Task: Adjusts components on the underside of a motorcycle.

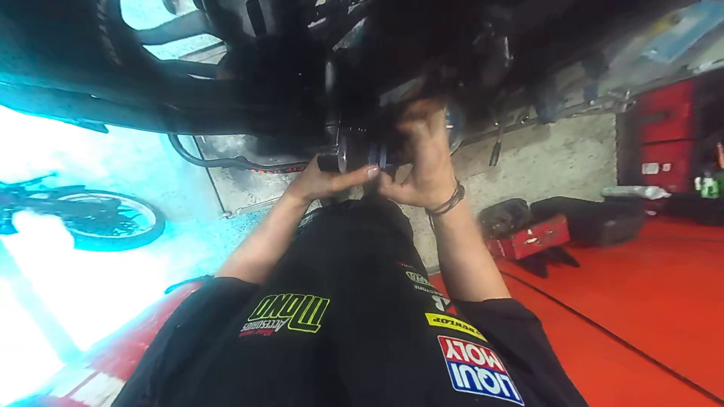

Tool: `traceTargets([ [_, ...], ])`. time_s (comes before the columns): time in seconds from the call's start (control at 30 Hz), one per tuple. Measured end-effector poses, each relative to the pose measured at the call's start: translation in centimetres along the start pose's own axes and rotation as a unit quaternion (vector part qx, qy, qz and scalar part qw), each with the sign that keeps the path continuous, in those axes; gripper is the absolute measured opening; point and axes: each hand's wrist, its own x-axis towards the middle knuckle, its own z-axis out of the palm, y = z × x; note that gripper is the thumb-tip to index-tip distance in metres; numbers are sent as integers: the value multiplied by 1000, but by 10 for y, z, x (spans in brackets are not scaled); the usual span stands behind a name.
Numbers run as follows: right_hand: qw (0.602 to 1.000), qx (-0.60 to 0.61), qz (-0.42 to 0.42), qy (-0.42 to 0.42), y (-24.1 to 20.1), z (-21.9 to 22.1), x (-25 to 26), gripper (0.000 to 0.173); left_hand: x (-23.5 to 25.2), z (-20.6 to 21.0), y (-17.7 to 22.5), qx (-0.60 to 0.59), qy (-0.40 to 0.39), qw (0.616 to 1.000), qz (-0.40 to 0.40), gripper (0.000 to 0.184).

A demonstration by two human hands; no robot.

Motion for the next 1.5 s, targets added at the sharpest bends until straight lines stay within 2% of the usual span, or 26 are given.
traceTargets([
  [0.17, 999, 17, -18, 32, -1, 0, 3, 62, 6, 3, -5, -43, -16, 997, 56, 30],
  [0.3, 1000, -4, -19, 17, -4, -2, 6, 63, 8, 6, -7, -31, -10, 995, 97, 31],
  [0.43, 1000, 15, -7, -6, -3, -5, 6, 66, 10, 11, -6, -37, 13, 994, 103, 26],
  [0.53, 999, 32, 7, -40, -3, -11, 5, 78, 6, 10, -5, -28, 19, 997, 75, 29],
  [0.7, 997, 56, 46, -31, -2, -9, 6, 70, 6, 9, -7, -32, 21, 997, 71, 28],
  [0.8, 995, 63, 63, -38, -2, -7, 4, 71, 5, 8, -7, -32, 25, 998, 51, 26],
  [0.93, 994, 53, 63, -72, 2, -8, 3, 88, 6, 9, -7, -13, 29, 997, 67, 28],
  [1.07, 992, 77, 74, -64, 4, -5, 3, 83, 10, 9, -8, -6, 26, 995, 96, 30],
  [1.27, 994, 72, 76, -45, -2, -8, 2, 77, 7, 6, -4, 6, -12, 996, 83, 37],
  [1.5, 995, 80, 52, -14, -4, -6, 1, 75, 6, 2, -4, 2, -27, 996, 86, 33],
])
